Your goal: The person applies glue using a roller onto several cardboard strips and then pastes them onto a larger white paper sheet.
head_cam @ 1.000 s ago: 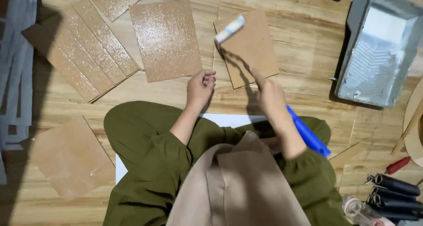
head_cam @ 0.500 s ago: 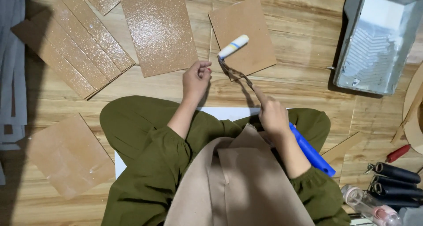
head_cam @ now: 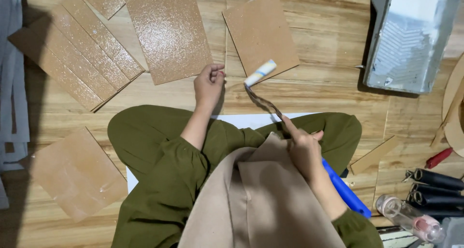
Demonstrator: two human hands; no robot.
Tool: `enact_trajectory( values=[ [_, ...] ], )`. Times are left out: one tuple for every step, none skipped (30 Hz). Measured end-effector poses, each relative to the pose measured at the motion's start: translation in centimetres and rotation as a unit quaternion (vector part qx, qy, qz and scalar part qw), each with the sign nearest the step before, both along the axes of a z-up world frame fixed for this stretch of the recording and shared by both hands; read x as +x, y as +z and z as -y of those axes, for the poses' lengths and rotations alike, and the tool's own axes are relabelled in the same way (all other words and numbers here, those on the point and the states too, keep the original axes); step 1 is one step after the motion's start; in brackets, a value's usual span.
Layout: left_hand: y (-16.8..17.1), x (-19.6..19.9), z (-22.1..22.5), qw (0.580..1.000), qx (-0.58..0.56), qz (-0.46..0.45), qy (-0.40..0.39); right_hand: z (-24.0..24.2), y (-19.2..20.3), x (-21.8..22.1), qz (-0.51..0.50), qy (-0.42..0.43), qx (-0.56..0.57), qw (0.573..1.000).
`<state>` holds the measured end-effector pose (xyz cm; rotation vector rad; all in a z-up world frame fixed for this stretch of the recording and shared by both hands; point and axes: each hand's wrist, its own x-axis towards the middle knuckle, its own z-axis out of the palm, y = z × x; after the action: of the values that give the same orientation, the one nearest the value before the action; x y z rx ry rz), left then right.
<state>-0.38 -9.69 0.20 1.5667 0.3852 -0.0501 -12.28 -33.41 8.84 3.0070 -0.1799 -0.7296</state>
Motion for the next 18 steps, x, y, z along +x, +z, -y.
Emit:
enact_trajectory(
  values=[
    [-0.1, -0.2, -0.2, 1.000, 0.007, -0.003, 0.008, 1.4, -0.9, -1.3, 0.049, 0.052, -0.027, 0.997],
    [0.0, -0.2, -0.2, 1.000, 0.006, -0.009, 0.004, 1.6, -0.4, -1.5, 0.043, 0.048, -0.028, 0.998],
    [0.1, -0.3, -0.1, 1.000, 0.009, -0.004, 0.010, 2.0, 0.2, -1.7, 0.038, 0.009, 0.025, 0.999],
    [0.3, 0.3, -0.1, 1.000, 0.014, 0.008, 0.016, 2.3, 0.6, -1.3, 0.040, -0.030, 0.078, 0.996],
    [0.0, 0.1, 0.2, 1.000, 0.013, 0.008, 0.013, 2.4, 1.6, -1.1, 0.040, -0.033, 0.078, 0.996],
    [-0.1, 0.1, 0.2, 1.000, 0.018, 0.002, 0.010, 2.3, 2.5, -0.7, 0.018, -0.057, 0.081, 0.995],
    [-0.2, 0.0, 0.2, 1.000, 0.024, -0.004, 0.007, 2.2, 3.5, -0.4, -0.003, -0.082, 0.083, 0.993],
    [-0.3, -0.1, 0.1, 1.000, 0.025, -0.005, 0.003, 1.9, 4.0, 0.7, -0.004, -0.086, 0.084, 0.993],
    [-0.4, -0.3, 0.0, 1.000, 0.015, -0.004, 0.001, 1.7, 4.5, 1.8, -0.008, -0.106, 0.095, 0.990],
    [-0.4, 0.0, 0.1, 1.000, 0.003, 0.003, 0.001, 1.6, 5.1, 3.4, -0.007, -0.123, 0.105, 0.987],
    [-0.3, 0.3, 0.1, 1.000, 0.003, 0.007, 0.000, 1.8, 4.1, 4.5, -0.003, -0.124, 0.105, 0.987],
    [-0.4, 0.0, 0.2, 1.000, 0.001, 0.006, 0.000, 2.0, 3.2, 5.4, 0.003, -0.110, 0.098, 0.989],
    [-0.4, -0.1, 0.2, 1.000, -0.001, 0.005, 0.001, 2.2, 2.3, 6.3, 0.009, -0.095, 0.091, 0.991],
    [-0.4, -0.3, 0.1, 1.000, -0.001, 0.004, 0.000, 2.3, 1.9, 6.0, 0.008, -0.096, 0.091, 0.991],
    [-0.2, -0.4, 0.0, 1.000, -0.004, 0.001, -0.001, 2.3, 1.5, 5.8, -0.008, -0.105, 0.083, 0.991],
    [-0.1, -0.1, 0.1, 1.000, -0.008, -0.001, -0.002, 2.5, 1.2, 5.8, -0.021, -0.114, 0.075, 0.990],
    [-0.2, -0.3, 0.1, 1.000, -0.009, 0.001, -0.003, 2.3, 2.2, 4.9, -0.019, -0.116, 0.074, 0.990],
    [-0.4, -0.3, 0.0, 1.000, 0.002, -0.007, -0.005, 2.0, 3.2, 4.3, -0.052, -0.135, 0.070, 0.987]
  ],
)
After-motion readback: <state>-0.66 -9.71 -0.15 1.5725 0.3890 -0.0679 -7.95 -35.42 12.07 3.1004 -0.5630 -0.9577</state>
